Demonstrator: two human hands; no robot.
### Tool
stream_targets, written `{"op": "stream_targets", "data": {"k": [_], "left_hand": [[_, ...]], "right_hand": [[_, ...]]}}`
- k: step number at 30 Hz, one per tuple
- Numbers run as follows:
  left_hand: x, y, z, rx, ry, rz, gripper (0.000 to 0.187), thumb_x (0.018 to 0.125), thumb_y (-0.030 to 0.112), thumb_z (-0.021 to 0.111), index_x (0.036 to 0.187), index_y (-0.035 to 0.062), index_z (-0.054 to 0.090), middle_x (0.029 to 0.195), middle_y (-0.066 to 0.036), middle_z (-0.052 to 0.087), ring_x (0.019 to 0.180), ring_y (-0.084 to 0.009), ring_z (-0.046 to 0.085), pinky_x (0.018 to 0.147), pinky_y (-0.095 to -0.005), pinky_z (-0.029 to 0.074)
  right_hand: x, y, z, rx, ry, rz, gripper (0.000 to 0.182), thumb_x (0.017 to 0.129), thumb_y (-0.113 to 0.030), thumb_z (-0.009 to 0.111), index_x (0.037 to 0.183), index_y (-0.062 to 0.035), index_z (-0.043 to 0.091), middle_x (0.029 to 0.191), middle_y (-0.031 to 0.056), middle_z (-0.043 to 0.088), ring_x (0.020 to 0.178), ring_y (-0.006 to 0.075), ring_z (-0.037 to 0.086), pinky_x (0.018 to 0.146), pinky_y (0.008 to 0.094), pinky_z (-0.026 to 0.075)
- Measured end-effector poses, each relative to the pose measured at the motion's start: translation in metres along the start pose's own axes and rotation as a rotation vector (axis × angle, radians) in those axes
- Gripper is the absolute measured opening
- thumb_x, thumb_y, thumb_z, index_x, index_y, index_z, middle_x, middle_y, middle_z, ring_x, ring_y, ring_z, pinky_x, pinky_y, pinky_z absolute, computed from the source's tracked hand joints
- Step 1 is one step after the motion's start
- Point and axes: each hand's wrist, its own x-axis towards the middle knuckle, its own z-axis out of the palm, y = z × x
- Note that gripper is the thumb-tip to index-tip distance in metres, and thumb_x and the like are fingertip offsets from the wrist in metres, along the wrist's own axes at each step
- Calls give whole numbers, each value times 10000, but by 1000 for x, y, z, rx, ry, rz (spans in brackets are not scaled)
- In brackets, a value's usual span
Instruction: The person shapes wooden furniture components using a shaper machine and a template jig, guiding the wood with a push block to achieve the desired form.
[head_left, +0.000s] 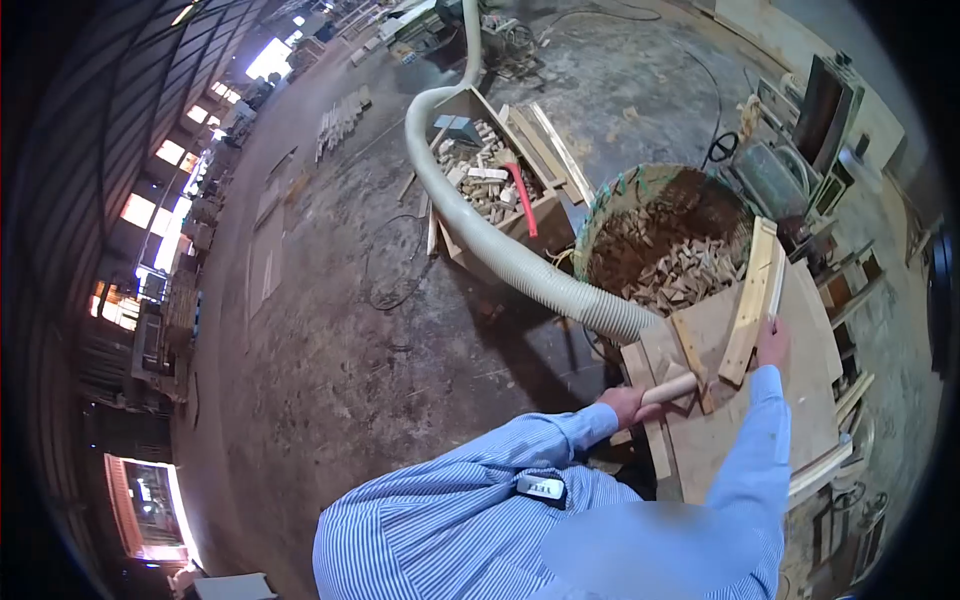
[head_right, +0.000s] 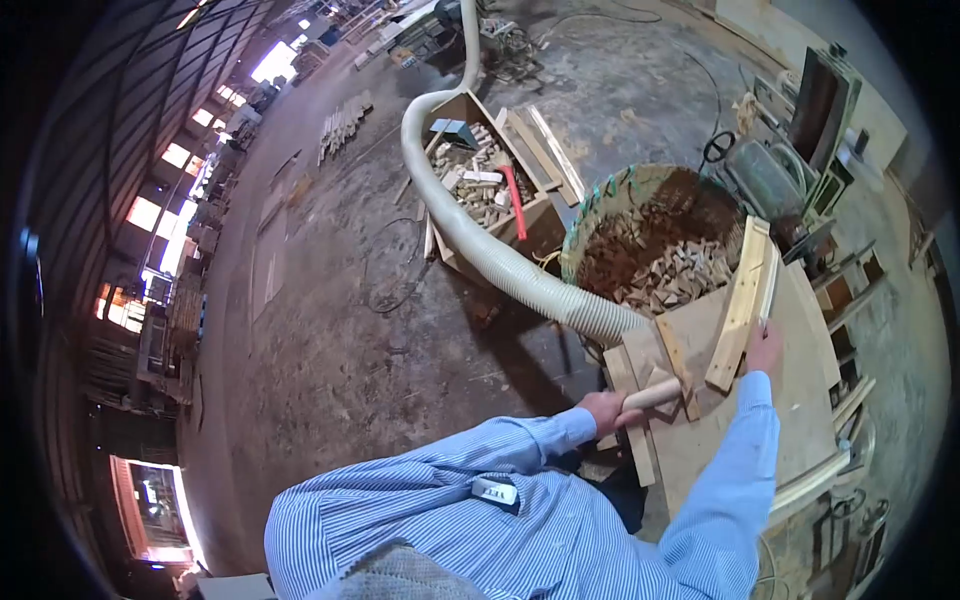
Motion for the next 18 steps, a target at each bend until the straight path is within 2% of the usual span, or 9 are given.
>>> {"op": "stream_targets", "data": {"k": [4, 7, 18], "left_hand": [[3, 8, -6, -3, -55, -22, 611, 1004, 624, 543, 1139, 32, 603, 966, -262, 728, 909, -467, 712, 799, -563, 564], [9, 15, -8, -11, -81, -25, 634, 1011, 638, 521, 1132, 19, 581, 961, -271, 721, 912, -472, 707, 803, -564, 557], [58, 45, 10, 20, -55, -17, 659, 1012, 651, 509, 1087, -1, 563, 908, -278, 709, 884, -483, 698, 783, -569, 548]], "right_hand": [[6, 10, 4, -58, 32, 57, 363, 1022, -293, 631, 1240, -11, 701, 942, 224, 615, 936, 382, 607, 861, 477, 499], [10, 12, -1, -71, -31, 128, 385, 1031, -303, 622, 1278, -16, 688, 983, 220, 620, 956, 391, 607, 876, 500, 495], [62, 49, -15, -95, 59, 3, 357, 1044, -271, 599, 1286, -22, 684, 1004, 231, 622, 975, 404, 606, 900, 500, 488]]}}
